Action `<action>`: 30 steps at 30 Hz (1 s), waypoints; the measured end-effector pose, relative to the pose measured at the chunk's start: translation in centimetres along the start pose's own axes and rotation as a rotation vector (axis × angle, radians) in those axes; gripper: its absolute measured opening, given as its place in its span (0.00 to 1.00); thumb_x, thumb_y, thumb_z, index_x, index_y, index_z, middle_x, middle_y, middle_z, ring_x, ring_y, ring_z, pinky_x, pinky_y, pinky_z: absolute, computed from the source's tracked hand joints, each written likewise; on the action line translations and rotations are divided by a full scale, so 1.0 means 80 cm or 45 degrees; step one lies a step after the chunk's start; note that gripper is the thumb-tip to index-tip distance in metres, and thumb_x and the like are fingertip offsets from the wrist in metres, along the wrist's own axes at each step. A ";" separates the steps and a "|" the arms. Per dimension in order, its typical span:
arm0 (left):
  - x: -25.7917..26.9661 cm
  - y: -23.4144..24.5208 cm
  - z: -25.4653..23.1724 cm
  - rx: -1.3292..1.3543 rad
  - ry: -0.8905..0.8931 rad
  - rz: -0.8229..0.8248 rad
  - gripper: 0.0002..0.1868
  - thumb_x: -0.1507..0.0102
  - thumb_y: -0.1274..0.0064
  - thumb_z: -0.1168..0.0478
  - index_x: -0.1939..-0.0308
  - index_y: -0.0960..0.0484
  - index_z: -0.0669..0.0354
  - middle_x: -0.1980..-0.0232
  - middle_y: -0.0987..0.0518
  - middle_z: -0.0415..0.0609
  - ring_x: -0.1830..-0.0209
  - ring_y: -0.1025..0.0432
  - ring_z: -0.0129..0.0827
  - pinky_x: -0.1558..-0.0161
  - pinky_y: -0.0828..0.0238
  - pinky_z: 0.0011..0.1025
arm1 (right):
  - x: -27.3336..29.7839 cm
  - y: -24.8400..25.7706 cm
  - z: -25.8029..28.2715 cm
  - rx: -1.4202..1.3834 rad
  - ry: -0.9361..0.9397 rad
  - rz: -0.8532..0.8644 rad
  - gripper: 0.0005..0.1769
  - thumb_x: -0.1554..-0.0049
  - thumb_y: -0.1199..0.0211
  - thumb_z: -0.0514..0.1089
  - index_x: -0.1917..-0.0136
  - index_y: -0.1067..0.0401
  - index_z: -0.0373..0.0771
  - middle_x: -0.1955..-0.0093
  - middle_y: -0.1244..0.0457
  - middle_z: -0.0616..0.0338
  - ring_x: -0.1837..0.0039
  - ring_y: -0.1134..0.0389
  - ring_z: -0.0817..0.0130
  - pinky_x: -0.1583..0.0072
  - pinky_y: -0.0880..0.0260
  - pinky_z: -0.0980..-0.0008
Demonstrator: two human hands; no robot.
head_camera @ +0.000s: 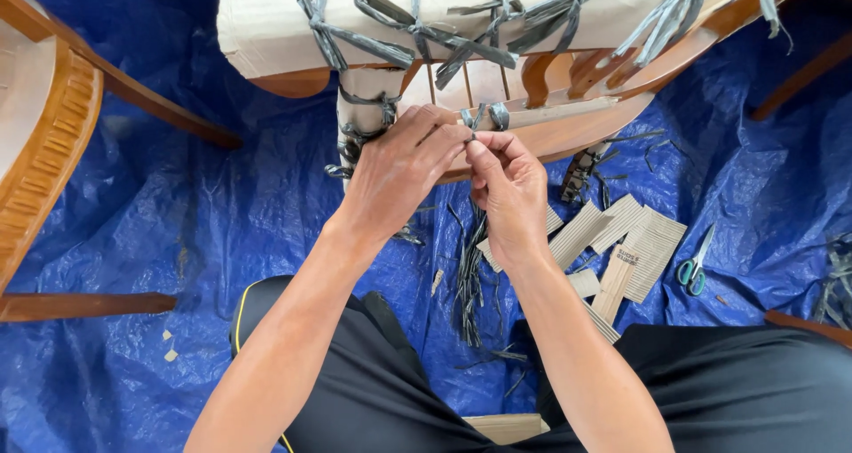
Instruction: Protecting furniture parts with cardboard and plastic ties.
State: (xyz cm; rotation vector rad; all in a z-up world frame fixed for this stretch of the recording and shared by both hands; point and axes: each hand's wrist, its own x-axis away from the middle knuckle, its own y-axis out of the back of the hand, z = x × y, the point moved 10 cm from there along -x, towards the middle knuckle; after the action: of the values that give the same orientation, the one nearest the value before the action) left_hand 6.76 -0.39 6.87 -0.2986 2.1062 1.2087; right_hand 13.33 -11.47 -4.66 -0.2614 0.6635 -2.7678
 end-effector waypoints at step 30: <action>0.022 -0.004 -0.026 0.179 0.165 -0.081 0.10 0.29 0.40 0.71 0.46 0.21 0.57 0.49 0.23 0.45 0.61 0.20 0.29 0.58 0.21 0.26 | 0.049 0.346 -0.335 1.505 0.208 -0.572 0.06 0.44 0.38 0.38 0.53 0.29 0.34 0.55 0.34 0.41 0.55 0.31 0.46 0.51 0.32 0.52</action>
State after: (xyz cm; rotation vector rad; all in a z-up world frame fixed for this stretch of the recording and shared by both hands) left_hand 4.68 -2.06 6.25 -0.3858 2.2623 1.0228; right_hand 9.61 -25.17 -40.69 0.0974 -1.1486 -3.0409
